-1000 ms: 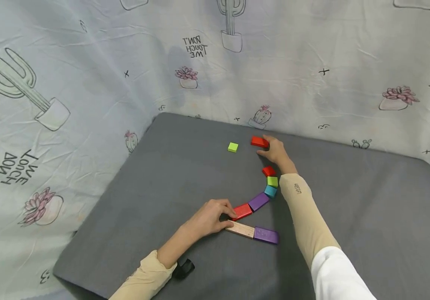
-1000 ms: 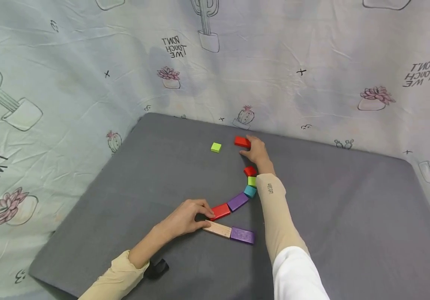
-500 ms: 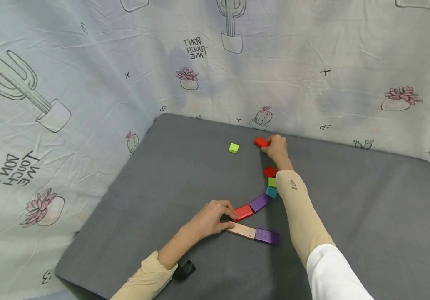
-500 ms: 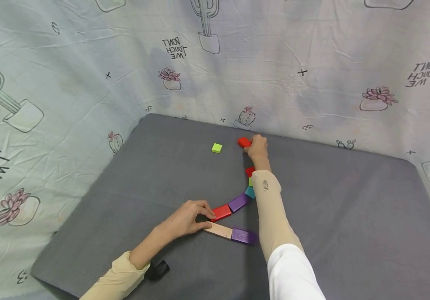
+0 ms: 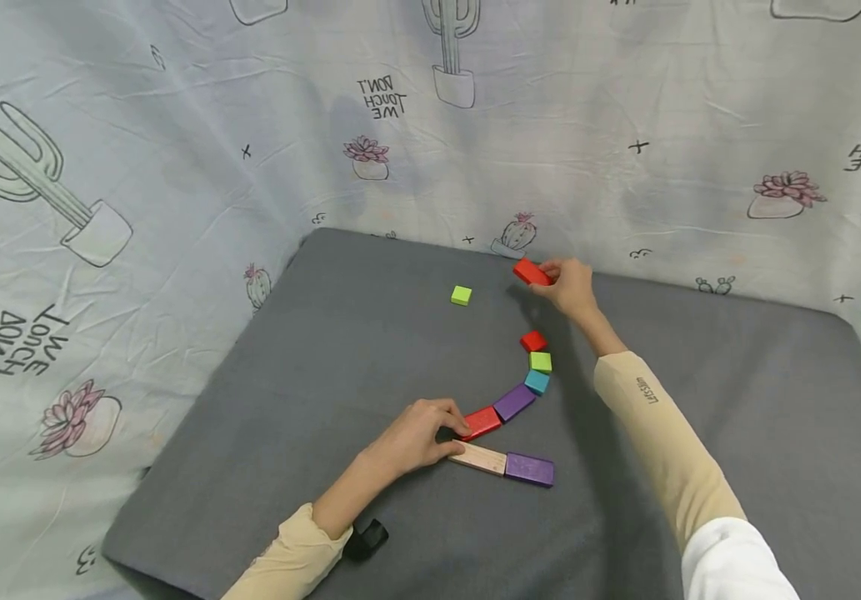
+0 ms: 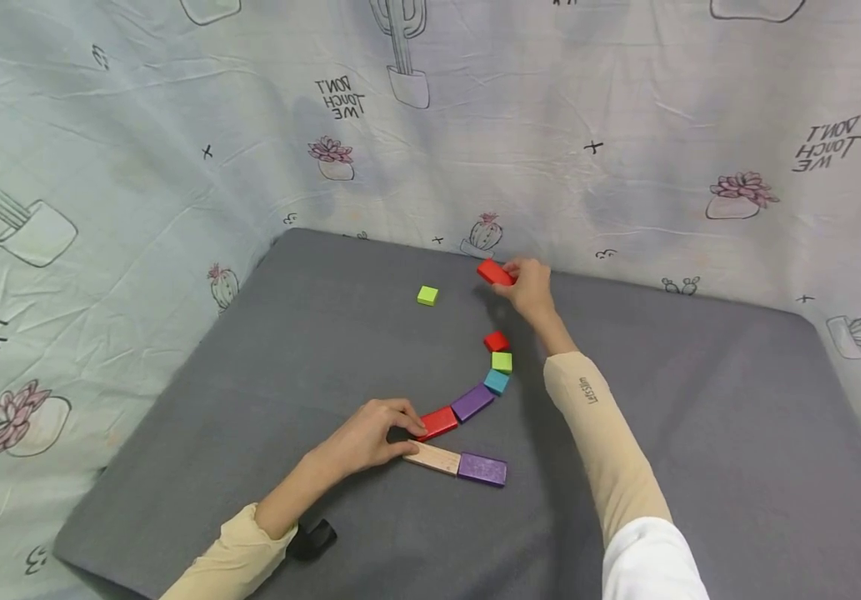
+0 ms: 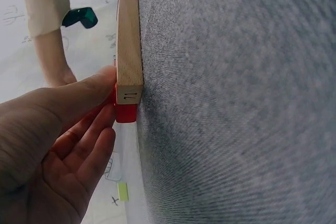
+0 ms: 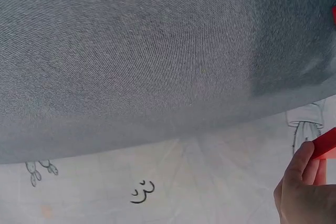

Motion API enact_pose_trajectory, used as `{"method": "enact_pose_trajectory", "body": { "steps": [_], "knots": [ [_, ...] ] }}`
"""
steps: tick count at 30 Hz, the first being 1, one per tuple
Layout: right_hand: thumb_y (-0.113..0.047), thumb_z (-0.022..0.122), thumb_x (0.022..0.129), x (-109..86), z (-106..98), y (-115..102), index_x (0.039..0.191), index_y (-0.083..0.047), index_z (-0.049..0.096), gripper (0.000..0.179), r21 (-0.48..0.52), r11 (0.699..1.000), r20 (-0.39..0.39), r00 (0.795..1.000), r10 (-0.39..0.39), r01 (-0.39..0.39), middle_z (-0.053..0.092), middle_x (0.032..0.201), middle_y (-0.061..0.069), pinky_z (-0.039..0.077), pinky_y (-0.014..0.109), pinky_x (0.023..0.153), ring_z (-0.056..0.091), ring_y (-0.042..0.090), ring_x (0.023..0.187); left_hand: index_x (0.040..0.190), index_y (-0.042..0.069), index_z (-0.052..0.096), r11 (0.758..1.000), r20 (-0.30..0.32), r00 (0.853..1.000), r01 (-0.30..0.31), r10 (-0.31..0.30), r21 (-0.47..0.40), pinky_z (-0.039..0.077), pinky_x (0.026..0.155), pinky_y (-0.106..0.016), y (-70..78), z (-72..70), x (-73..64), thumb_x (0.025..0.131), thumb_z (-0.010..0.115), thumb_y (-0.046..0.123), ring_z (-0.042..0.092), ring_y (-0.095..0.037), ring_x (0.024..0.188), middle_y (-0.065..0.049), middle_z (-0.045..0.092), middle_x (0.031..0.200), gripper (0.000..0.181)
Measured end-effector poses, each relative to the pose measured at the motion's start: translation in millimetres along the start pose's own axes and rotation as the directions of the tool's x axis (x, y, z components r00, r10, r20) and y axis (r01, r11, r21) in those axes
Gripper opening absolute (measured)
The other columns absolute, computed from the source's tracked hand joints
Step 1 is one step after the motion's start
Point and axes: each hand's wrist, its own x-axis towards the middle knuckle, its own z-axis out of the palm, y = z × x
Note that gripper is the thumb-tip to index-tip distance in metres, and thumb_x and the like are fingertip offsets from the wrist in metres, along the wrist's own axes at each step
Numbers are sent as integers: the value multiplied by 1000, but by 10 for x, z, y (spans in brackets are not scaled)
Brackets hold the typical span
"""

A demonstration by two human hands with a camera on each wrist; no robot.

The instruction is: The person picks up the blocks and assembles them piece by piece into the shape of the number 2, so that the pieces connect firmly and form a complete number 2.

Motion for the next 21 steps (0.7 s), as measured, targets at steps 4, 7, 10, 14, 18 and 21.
{"method": "enact_pose_trajectory", "body": {
  "steps": [4,7,10,14,18,21],
  "knots": [
    [-4,77,79,-79,-9,-67,106,14,66,34,33,999,-4,999,-35,35,67,95,29,50,49,79,65,38,84,96,10,77,1000,-3,1000,5,-5,-3,52,81,-26,-7,7,-7,78,81,16,64,-12,89,3,65,92,20],
    [-3,77,79,-130,-5,-154,106,13,66,33,60,995,-11,997,-78,79,67,95,29,52,47,77,65,37,82,96,10,77,1000,-7,1000,5,-5,-5,52,80,-26,-8,3,-7,77,81,15,64,-11,89,4,65,92,20],
    [-2,77,78,-177,3,-240,105,12,66,32,79,989,-28,992,-127,129,67,95,28,53,48,77,66,38,82,96,10,77,1000,-8,1000,7,-7,0,52,80,-26,-6,-4,-6,77,81,15,64,-11,88,4,65,91,20],
    [-1,78,77,-235,10,-327,105,12,67,32,87,981,-33,985,-171,173,67,97,27,53,48,79,66,36,84,96,11,77,1000,-2,1000,12,-12,10,52,80,-26,-1,-7,-6,78,81,16,64,-11,89,4,65,92,20],
    [-1,78,77,-292,15,-397,106,10,67,33,80,977,-24,981,-194,196,68,98,26,53,47,80,66,35,85,97,10,77,1000,4,1000,15,-15,13,52,81,-26,2,-6,-8,78,80,17,64,-10,90,5,65,92,20],
    [-2,78,77,-337,21,-439,106,10,67,33,63,973,-14,975,-221,222,68,99,25,54,47,79,67,35,86,97,10,77,1000,5,1000,15,-16,7,52,80,-26,4,-6,-3,78,81,17,64,-11,89,5,65,92,20]
  ]
}}
